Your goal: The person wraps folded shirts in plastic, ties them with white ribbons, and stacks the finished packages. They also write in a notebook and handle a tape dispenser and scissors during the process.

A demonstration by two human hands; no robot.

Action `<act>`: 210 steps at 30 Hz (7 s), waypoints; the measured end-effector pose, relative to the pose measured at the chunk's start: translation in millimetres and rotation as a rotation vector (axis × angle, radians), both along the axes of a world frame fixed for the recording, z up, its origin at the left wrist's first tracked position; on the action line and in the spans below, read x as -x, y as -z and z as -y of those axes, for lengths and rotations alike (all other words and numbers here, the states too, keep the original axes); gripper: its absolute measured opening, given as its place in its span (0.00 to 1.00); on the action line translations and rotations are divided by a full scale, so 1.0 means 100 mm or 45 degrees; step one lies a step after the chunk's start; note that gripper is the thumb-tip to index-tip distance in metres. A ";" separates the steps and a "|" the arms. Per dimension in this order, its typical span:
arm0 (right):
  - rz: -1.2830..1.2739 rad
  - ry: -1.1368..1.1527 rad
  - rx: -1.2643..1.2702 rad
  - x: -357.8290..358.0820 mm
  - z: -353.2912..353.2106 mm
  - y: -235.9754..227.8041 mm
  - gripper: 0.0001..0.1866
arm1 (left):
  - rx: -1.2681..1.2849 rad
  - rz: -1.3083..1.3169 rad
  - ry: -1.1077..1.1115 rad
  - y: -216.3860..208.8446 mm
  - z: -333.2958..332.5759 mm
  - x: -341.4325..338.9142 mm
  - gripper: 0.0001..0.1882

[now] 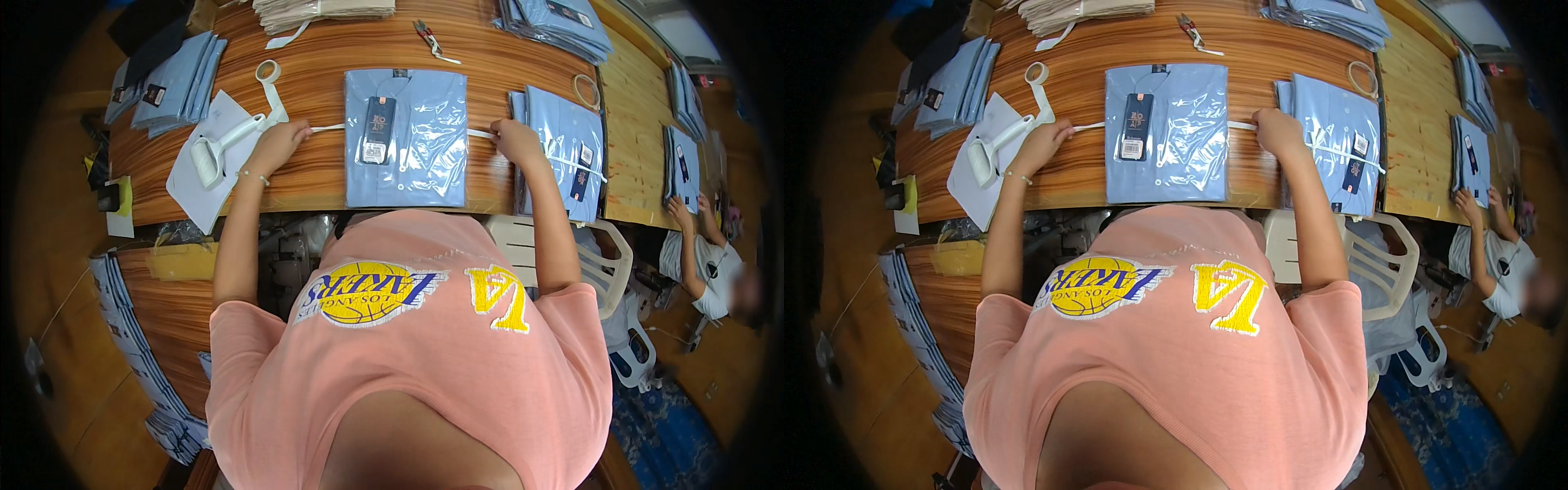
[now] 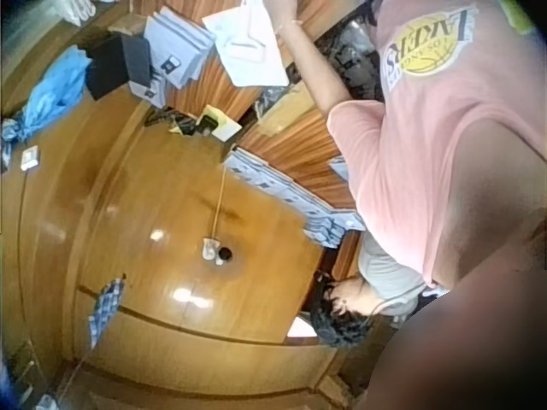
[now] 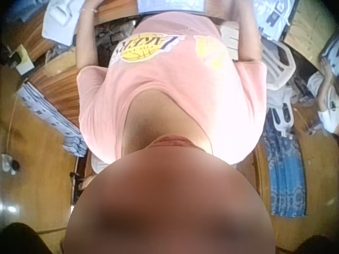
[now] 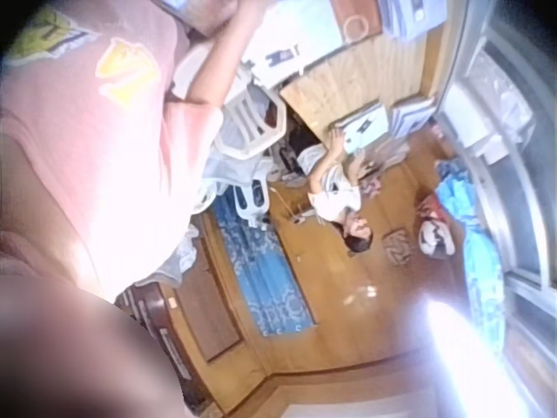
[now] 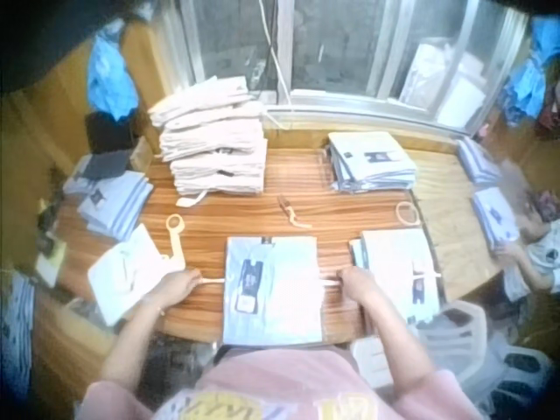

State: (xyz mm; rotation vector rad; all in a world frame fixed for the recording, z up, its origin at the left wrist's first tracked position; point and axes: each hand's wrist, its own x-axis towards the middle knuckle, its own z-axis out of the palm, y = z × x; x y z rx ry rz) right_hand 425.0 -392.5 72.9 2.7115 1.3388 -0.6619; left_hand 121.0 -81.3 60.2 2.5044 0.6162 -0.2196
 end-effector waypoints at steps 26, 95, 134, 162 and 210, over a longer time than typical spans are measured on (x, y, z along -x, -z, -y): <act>-0.086 -0.221 -0.700 1.19 -0.74 -0.26 0.05 | -0.392 0.850 0.090 0.36 1.49 -0.93 0.12; -0.317 -0.599 -0.910 0.45 -0.83 0.14 0.09 | 0.039 0.629 -0.139 0.07 1.59 -1.08 0.07; -0.351 0.109 -0.808 0.38 -0.06 0.41 0.08 | 0.881 0.574 0.355 0.02 1.45 -1.35 0.17; -0.371 0.020 -0.982 0.93 0.03 -0.01 0.05 | 1.161 0.311 -0.101 0.13 1.39 -1.55 0.07; -0.384 -0.126 -1.128 0.65 -0.45 0.15 0.10 | 0.062 0.802 0.291 0.08 1.32 -1.17 0.09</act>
